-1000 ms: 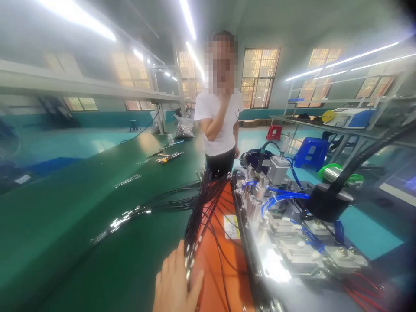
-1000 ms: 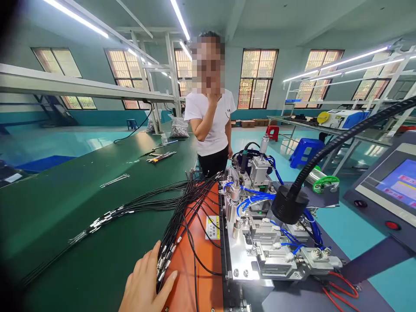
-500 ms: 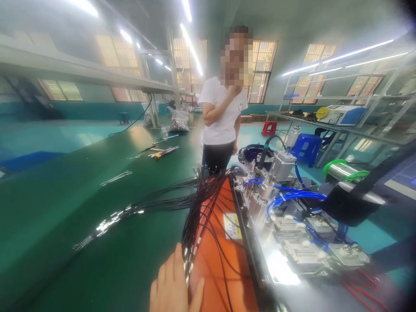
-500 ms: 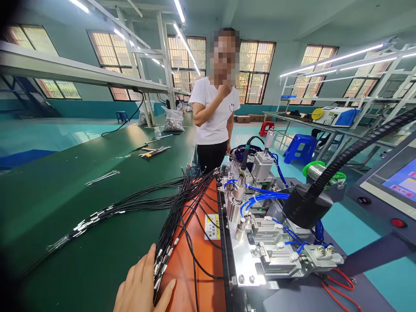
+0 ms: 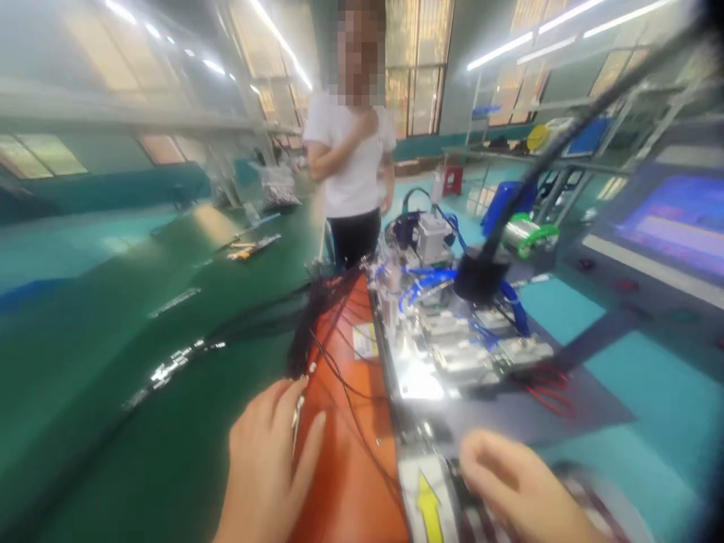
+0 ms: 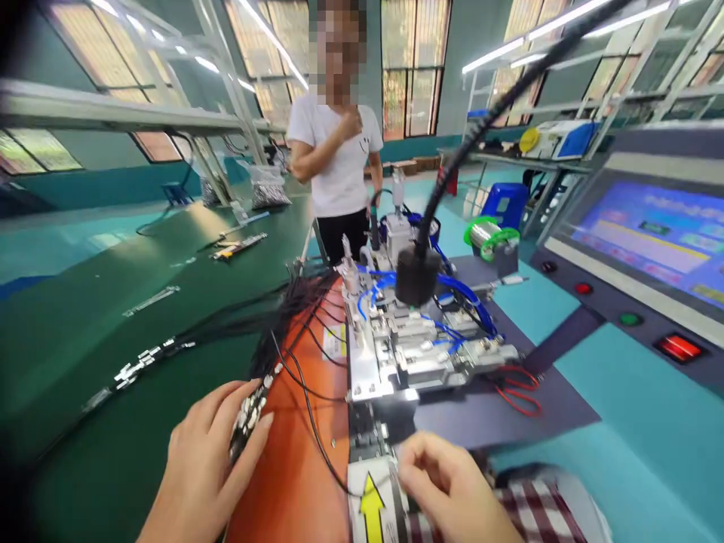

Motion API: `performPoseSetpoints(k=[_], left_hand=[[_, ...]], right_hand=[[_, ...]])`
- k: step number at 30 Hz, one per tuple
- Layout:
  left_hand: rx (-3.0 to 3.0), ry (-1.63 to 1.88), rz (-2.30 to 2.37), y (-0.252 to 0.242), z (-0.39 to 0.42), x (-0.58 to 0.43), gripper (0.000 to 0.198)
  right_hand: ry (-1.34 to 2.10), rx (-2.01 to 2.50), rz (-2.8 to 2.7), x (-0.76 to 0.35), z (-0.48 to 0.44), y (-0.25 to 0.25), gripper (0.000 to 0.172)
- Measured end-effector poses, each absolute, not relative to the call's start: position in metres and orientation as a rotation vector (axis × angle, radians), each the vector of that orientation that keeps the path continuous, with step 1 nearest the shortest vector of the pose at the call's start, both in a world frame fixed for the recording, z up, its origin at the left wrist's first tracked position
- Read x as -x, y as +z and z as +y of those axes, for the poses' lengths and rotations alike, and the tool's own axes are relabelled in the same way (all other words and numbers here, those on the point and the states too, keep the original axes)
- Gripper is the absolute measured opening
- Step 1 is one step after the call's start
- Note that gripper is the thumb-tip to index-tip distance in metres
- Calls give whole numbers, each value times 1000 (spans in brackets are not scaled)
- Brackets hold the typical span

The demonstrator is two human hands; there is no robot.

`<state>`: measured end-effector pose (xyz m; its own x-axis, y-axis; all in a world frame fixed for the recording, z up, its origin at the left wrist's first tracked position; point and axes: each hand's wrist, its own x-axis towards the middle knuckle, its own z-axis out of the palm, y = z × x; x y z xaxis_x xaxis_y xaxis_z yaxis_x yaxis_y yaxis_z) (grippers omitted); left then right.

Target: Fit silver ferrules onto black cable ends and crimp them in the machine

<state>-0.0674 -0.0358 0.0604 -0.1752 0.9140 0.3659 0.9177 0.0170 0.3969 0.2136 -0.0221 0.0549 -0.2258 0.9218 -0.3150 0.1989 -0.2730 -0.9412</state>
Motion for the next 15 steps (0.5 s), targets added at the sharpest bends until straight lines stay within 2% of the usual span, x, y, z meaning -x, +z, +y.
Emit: performPoseSetpoints(k=[2,6,8,12,15], left_hand=[[2469,-960,-2106,81,-45,31,33],[2979,-1026,-2149,95,-49,-35,32],[3052,-1058,-2336,91,-44,-54,22],[2940,-1372,-2733,78,-36,-65,23],[2753,-1565,-2945,71,-37,-63,23]], right_hand=[[1577,1366,-1408,-216,-20,63,23],[1642,1248,-1395,-223,-16,74,22],[1667,1205,-1376,-228,-16,74,18],[1707,1189,-1311,-233,-17,66,15],[1675,1196,-1252,-232,-18,55,19]])
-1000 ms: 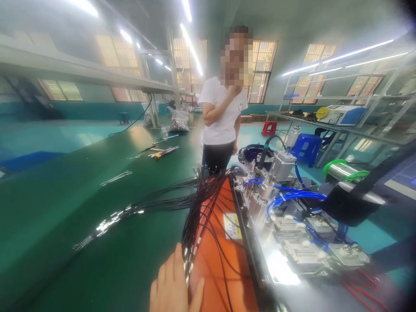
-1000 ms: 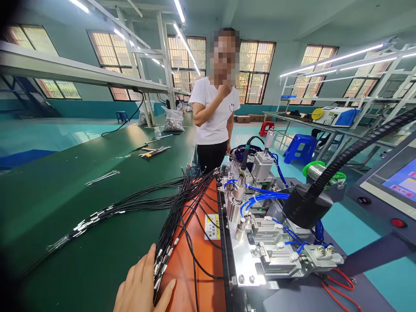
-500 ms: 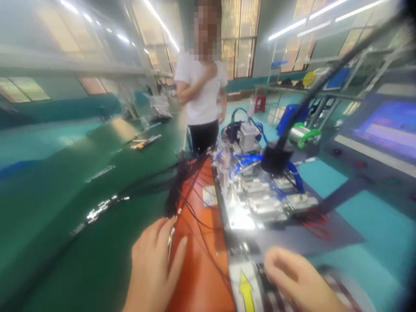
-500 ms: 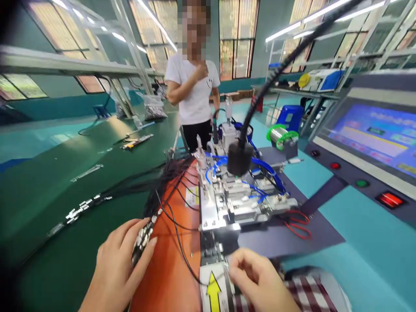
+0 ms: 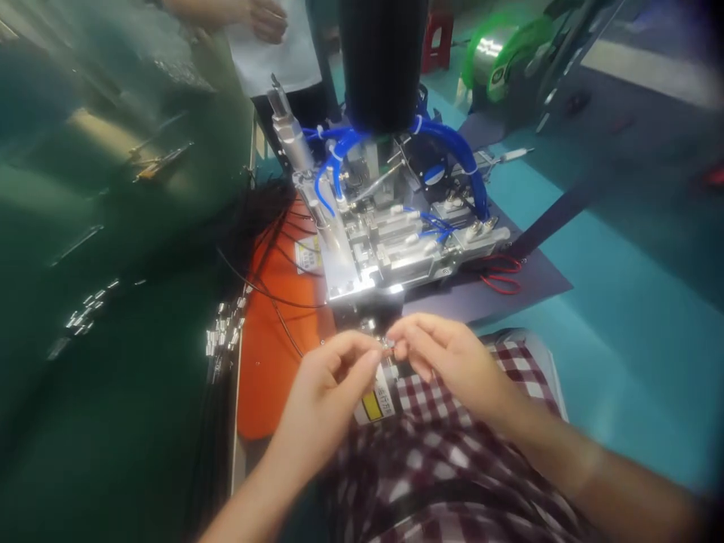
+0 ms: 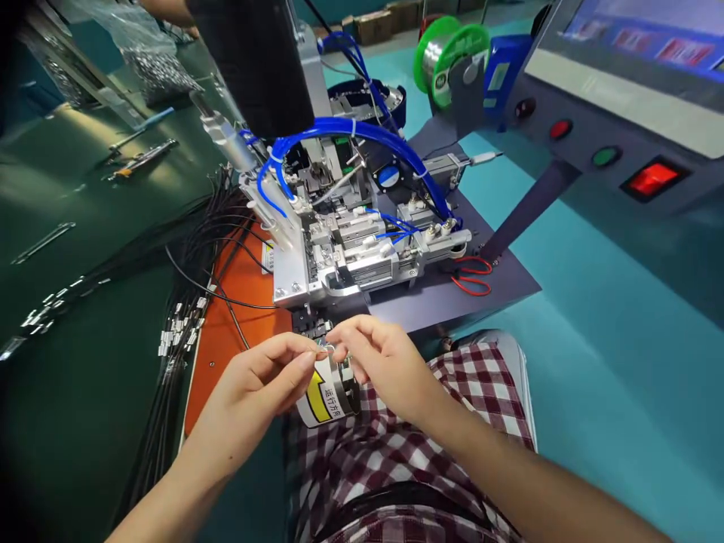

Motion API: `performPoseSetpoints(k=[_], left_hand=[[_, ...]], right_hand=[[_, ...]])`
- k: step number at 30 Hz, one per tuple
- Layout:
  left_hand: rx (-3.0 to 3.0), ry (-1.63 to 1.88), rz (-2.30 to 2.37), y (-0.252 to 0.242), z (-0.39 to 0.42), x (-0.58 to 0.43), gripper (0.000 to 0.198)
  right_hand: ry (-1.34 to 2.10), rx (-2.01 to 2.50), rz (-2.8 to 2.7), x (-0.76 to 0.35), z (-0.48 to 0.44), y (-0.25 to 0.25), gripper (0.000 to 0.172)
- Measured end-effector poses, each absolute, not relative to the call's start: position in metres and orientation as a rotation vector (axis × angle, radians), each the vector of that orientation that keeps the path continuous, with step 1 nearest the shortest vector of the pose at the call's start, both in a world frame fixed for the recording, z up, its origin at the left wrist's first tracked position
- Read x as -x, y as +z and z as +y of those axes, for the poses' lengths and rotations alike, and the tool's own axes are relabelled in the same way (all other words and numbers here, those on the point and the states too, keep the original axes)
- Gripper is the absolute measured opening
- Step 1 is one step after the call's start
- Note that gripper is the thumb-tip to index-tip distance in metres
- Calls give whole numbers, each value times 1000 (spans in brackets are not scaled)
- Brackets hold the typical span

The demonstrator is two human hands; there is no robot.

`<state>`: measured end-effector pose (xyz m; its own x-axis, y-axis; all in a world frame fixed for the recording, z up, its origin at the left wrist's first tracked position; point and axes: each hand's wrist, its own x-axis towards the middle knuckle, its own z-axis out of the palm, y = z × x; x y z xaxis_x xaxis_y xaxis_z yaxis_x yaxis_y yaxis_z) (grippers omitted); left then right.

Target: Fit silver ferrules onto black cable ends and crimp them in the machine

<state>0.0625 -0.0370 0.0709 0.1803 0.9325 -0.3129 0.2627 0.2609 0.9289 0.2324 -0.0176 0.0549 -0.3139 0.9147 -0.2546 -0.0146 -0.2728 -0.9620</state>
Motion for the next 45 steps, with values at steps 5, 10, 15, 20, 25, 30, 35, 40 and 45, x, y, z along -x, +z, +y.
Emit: performPoseSetpoints(k=[5,10,15,20,25,30,35,40,45], left_hand=[[-1131,711,1345,64,-39,-59,26],[-1049,742,1376,62,-38,-62,25],[-1000,828,1434,56,-40,-64,24],[-887,840,1366,51,-40,-62,26],[-885,817,1367,54,-39,-62,24],[-898,811,1366,55,-40,-60,22],[-834,879,1340,54,-43,-61,20],[-835,923,1362,55,-46,-63,20],[-852,912,1402,57,-46,-63,19]], right_hand=[[1598,1261,-1273,-225,-20,45,13],[1487,1287,-1298,-215,-21,42,12],[1214,1302,-1393,-204,-29,33,16],[1323,1280,-1342,-207,-29,29,12],[1461,1274,-1268,-217,-22,38,8],[1502,1253,-1270,-211,-18,42,8],[1477,1242,-1259,-204,-23,42,10],[1304,1222,-1329,-200,-28,41,13],[1747,1225,-1201,-208,-23,42,13]])
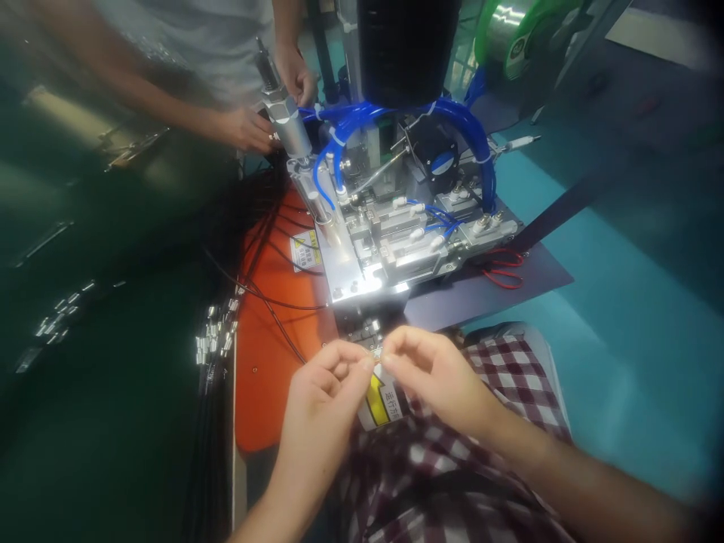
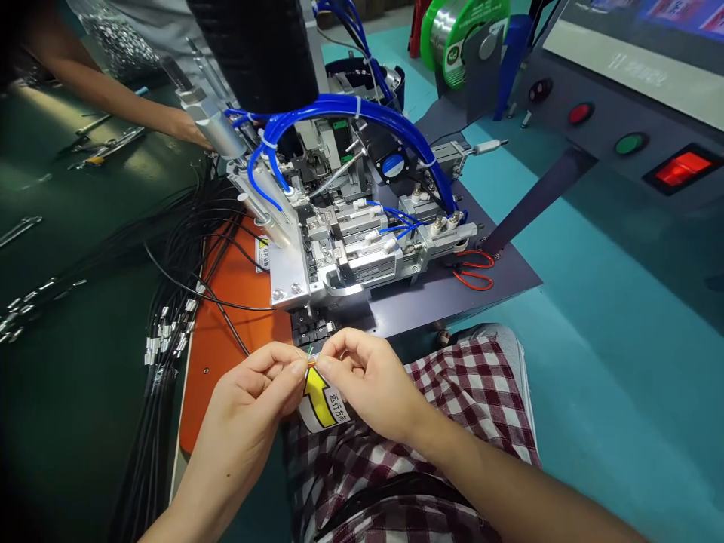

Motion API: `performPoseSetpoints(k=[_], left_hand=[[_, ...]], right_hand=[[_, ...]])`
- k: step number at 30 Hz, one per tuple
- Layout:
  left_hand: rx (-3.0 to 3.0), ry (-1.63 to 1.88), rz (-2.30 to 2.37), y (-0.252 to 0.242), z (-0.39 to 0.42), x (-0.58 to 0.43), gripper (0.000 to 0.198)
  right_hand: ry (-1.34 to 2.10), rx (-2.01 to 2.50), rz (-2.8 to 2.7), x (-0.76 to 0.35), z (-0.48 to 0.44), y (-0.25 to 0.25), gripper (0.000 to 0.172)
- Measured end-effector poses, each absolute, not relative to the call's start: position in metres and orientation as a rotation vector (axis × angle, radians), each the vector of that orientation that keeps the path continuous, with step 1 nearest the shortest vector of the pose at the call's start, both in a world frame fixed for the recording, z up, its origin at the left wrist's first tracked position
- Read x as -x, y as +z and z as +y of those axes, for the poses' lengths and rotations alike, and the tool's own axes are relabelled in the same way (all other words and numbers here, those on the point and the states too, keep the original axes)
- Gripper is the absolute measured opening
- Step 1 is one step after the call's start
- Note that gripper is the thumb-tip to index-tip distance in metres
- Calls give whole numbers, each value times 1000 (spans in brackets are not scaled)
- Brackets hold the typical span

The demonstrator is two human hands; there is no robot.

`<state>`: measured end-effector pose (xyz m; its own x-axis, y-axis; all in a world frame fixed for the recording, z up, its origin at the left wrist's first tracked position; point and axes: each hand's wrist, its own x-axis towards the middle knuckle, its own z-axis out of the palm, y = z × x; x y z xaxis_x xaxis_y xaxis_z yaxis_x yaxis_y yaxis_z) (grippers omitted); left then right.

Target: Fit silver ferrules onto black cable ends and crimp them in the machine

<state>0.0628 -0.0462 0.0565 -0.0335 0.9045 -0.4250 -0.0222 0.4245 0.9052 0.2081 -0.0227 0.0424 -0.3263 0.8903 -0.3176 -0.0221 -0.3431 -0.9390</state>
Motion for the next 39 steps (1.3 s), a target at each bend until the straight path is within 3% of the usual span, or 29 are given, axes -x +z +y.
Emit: performPoseSetpoints(k=[11,24,34,39], left_hand=[[-1013,845,1415,54,-48,-59,20],[-1126,711,1294,65,-48,-55,20],[-1169,453,1200,67,-45,-49,19],[-1230,495,1185,66,-48,-52,18]], right_hand=[[1641,1218,-1326,-219,-18,52,11],[2193,911,-1195,-234,-10,41,15],[1593,785,-1866,-239,-14,53,14],[1440,706,-2059,-240,-10,53,14]])
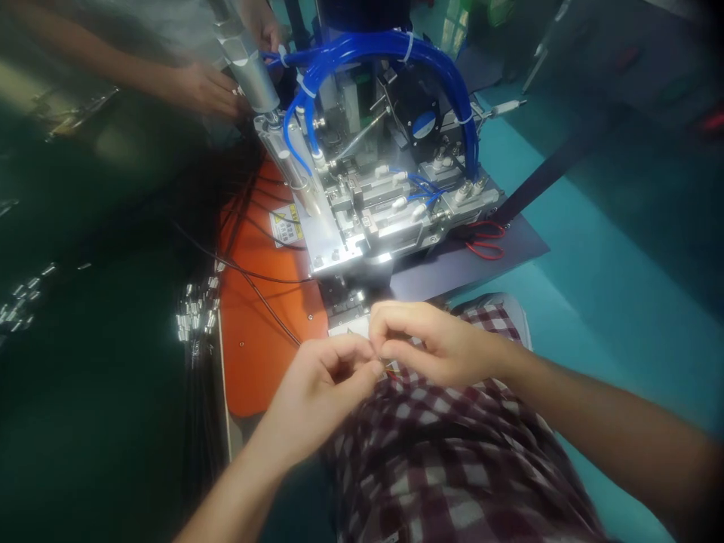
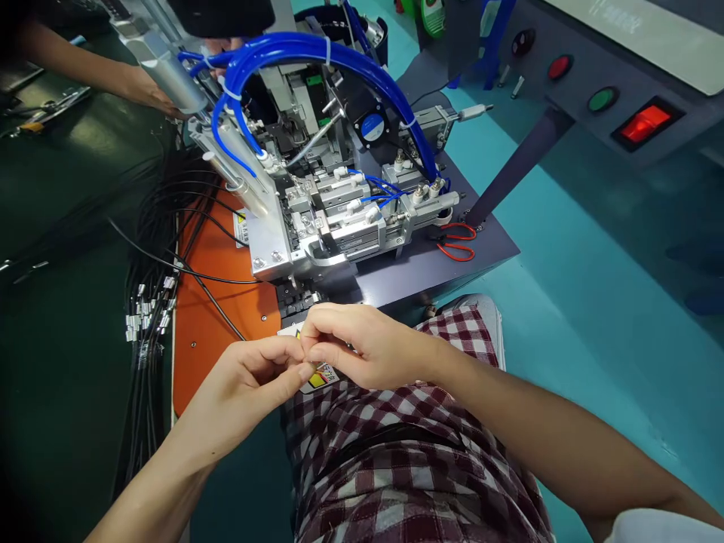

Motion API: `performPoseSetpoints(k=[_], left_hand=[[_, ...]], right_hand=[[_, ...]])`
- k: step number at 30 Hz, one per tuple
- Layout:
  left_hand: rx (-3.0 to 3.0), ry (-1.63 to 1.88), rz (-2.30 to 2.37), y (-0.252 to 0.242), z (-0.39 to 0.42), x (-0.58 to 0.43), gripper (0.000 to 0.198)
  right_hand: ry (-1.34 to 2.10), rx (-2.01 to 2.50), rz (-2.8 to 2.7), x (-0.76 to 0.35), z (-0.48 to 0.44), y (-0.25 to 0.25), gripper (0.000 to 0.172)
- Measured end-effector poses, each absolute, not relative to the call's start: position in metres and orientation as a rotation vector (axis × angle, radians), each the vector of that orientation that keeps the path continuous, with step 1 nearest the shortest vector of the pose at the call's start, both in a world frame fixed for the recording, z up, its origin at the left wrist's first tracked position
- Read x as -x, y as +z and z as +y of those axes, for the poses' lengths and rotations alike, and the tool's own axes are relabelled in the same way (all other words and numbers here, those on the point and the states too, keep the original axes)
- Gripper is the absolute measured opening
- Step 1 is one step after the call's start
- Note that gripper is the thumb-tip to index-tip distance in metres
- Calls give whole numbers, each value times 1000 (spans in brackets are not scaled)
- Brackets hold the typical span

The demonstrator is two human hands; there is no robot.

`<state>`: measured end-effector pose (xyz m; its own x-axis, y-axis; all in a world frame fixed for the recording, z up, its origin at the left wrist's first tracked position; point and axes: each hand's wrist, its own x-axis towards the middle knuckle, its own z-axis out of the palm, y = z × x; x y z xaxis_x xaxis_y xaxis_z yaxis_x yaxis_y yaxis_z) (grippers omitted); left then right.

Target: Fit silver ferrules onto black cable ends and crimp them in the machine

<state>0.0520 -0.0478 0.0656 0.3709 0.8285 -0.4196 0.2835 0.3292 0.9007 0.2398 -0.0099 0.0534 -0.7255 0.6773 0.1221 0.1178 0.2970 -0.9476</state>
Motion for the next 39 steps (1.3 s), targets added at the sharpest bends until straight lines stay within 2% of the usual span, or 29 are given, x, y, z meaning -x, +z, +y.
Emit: performPoseSetpoints(k=[7,13,26,31,33,36,39], left_hand=[[-1168,714,1359,61,-51,-59,22],[-1165,750,1375,62,-48,-58,21],[-1176,792,1369,63,-51,-61,17],[-1128,850,1390,62,-52,-60,15],[-1091,881,1386,61,-52,-61,15],[-1006,885,1356,62,-51,-61,17],[-942,873,1363,65,-50,-61,20]], right_hand=[[1581,1084,-1384,-227,-16,43,9],[1687,1127,-1416,-232,-23,45,11],[1588,1294,-1366,-218,-28,51,12],[1261,1293,-1539,-212,-36,52,13],[1386,1286,-1471,-209,-35,52,17],[1817,1209,-1218,-208,-30,51,23],[1886,1169,-1111,-212,-26,49,23]])
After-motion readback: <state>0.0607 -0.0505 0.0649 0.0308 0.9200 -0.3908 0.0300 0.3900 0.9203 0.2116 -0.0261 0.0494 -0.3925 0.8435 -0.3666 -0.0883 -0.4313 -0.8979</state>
